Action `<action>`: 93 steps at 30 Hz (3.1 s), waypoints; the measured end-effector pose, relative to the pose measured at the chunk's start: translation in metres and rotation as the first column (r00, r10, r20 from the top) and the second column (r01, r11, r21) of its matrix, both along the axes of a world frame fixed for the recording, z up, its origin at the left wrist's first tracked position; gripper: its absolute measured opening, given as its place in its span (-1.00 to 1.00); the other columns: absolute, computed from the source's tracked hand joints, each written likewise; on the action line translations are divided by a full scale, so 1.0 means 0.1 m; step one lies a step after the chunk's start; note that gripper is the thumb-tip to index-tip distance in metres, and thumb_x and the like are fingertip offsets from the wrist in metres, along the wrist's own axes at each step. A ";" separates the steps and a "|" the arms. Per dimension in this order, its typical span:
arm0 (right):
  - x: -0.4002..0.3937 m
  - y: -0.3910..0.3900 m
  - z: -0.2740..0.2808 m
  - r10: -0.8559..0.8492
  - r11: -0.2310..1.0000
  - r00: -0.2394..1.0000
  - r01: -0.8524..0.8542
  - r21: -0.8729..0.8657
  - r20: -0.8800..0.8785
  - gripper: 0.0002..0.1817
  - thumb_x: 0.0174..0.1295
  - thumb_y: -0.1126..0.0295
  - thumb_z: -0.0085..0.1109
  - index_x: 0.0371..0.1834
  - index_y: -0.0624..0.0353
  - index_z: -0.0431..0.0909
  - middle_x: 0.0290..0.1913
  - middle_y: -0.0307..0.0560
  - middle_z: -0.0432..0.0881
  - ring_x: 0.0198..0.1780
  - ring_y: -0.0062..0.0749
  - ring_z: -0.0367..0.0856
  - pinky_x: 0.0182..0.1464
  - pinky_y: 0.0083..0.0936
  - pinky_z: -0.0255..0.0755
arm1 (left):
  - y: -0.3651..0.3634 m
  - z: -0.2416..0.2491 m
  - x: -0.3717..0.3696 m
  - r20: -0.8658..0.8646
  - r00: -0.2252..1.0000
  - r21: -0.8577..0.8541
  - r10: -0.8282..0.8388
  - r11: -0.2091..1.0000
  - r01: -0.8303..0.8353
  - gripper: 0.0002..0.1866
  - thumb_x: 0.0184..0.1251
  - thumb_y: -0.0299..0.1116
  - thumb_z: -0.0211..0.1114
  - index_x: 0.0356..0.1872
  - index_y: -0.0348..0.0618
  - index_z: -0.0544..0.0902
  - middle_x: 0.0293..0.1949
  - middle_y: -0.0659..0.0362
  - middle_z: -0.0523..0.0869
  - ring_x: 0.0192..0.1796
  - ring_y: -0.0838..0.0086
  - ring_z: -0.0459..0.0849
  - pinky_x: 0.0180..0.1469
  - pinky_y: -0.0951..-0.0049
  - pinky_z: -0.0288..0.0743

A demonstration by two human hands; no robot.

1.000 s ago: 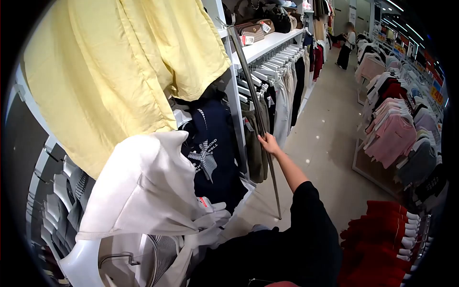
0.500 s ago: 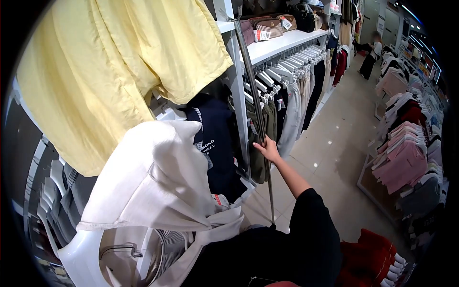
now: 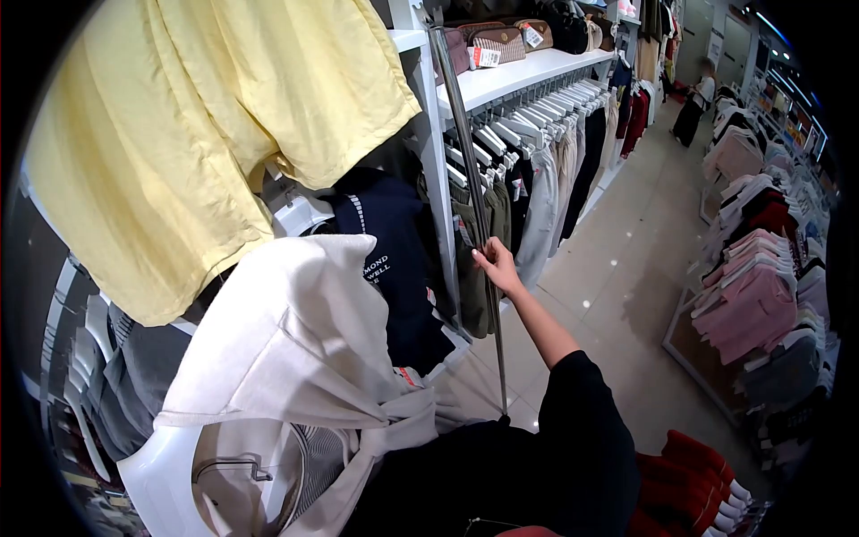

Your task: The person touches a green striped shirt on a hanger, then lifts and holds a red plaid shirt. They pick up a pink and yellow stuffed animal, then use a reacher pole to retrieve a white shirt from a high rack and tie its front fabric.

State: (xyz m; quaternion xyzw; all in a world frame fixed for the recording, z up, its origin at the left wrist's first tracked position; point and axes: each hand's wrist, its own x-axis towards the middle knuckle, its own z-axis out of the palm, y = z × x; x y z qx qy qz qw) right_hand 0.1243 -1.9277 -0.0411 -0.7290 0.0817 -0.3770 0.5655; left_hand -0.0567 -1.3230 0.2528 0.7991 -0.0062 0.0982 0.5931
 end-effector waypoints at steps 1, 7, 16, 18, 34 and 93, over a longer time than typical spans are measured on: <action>-0.03 0.01 0.01 0.000 1.000 1.000 0.000 -0.001 -0.001 -0.61 0.14 0.33 0.23 -0.56 0.21 0.16 -0.69 -0.24 0.26 -0.59 -0.63 0.34 -0.53 -0.57 0.28 | 0.00 -0.01 -0.01 -0.004 1.000 -0.014 -0.013 1.000 0.013 -0.17 -0.05 -0.64 0.27 0.26 -0.42 -0.01 0.08 -0.18 0.40 0.03 0.22 0.52 0.08 0.32 0.46; -0.11 0.04 -0.21 -0.034 0.999 0.999 0.034 -0.013 -0.006 -0.66 0.23 0.32 0.09 -0.55 0.21 0.17 -0.69 -0.19 0.24 -0.60 -0.60 0.28 -0.54 -0.56 0.19 | -0.03 -0.03 0.03 0.017 0.999 -0.022 -0.035 0.999 0.035 -0.30 -0.05 -0.65 0.27 0.20 -0.37 0.19 0.04 -0.20 0.43 0.00 0.20 0.53 0.05 0.28 0.48; 0.25 0.29 0.32 -0.051 0.998 0.999 0.052 -0.025 0.018 -0.64 0.20 0.35 0.15 -0.55 0.18 0.14 -0.69 -0.26 0.27 -0.61 -0.67 0.32 -0.56 -0.65 0.25 | 0.20 -0.24 0.18 0.410 0.874 0.343 -0.260 0.932 0.116 -0.59 -0.03 -0.65 0.24 -0.05 -0.24 0.52 0.00 -0.25 0.45 -0.06 0.09 0.54 -0.03 0.25 0.50; 0.36 0.33 0.34 -0.094 0.995 0.995 0.095 -0.043 0.036 -0.64 0.20 0.36 0.16 -0.55 0.18 0.15 -0.70 -0.25 0.28 -0.62 -0.67 0.31 -0.56 -0.65 0.25 | 0.17 -0.22 0.18 0.393 0.885 0.341 -0.249 0.934 0.111 -0.60 -0.02 -0.65 0.24 -0.06 -0.24 0.54 0.00 -0.26 0.45 -0.06 0.08 0.54 -0.03 0.25 0.49; 0.85 0.08 0.43 -0.250 0.955 0.968 0.248 -0.161 0.007 -0.67 0.16 0.33 0.20 -0.43 0.22 0.20 -0.69 -0.15 0.39 -0.62 -0.51 0.46 -0.51 -0.52 0.37 | 0.34 -0.26 0.27 0.506 0.784 0.523 -0.359 0.851 0.052 -0.71 -0.01 -0.63 0.23 -0.19 -0.19 0.63 0.02 -0.29 0.42 -0.06 0.04 0.52 -0.06 0.22 0.49; -1.42 2.77 3.80 0.331 0.404 0.926 0.035 -0.914 0.182 -0.43 -0.07 0.09 0.35 -0.11 0.31 0.49 -0.43 0.05 0.57 -0.36 -0.08 0.58 -0.31 -0.42 0.42 | -0.70 0.84 1.00 -0.058 0.739 0.004 -0.672 0.740 0.673 -0.29 -0.36 -0.43 0.31 0.03 -0.33 0.35 -0.19 0.13 0.54 -0.23 0.51 0.51 -0.11 0.63 0.34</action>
